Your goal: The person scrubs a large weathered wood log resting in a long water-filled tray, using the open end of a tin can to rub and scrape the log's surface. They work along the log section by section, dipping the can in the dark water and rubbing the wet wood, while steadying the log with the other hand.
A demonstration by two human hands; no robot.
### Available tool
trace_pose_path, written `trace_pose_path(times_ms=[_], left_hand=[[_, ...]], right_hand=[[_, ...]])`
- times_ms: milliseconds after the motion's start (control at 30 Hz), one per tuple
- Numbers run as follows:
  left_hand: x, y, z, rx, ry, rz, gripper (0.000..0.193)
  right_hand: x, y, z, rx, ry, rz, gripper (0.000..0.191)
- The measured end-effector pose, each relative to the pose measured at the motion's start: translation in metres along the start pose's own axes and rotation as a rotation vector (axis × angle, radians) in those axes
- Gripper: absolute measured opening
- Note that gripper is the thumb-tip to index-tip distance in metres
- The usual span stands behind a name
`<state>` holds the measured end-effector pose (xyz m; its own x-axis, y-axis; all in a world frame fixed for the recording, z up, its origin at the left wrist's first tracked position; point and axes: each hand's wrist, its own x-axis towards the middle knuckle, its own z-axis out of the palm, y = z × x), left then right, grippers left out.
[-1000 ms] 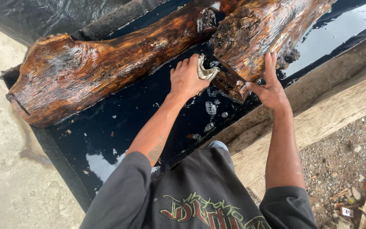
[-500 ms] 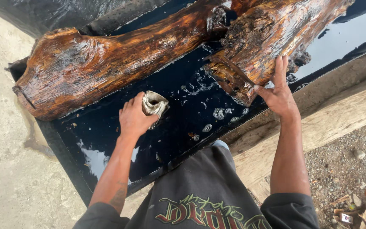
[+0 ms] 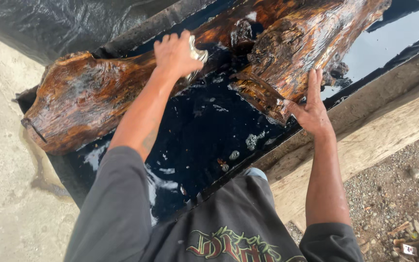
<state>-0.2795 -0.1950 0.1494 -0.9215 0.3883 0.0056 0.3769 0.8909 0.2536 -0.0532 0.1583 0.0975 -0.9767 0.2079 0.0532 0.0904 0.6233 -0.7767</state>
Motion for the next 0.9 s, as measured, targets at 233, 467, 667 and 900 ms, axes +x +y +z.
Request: trace_pose_path(times_ms=[233,467,667,900], left_hand=[[0.016,0.009,-0.001,-0.108,0.110,-0.044,0.094],[-0.129,-0.015,0.040,-0.535,0.220,-0.313,0.090],[-0.228,0.000,0.064,-0.638,0.182,-0.506,0.104],[-0.262,-0.006,0.098,-0.755,0.128,-0.607,0.083]], right_hand=[[-0.003,-0.013,0.007,-0.015,0.052,-0.050,0.105],[-0.068,-0.067,0.087,-0.469,0.326,-0.234,0.057],[-0.077,-0.126,0.198,-0.115,-0.244,-0.323,0.087],[-0.067,-0.140,0.245,-0.239,-0.498,-0.114,0.100]])
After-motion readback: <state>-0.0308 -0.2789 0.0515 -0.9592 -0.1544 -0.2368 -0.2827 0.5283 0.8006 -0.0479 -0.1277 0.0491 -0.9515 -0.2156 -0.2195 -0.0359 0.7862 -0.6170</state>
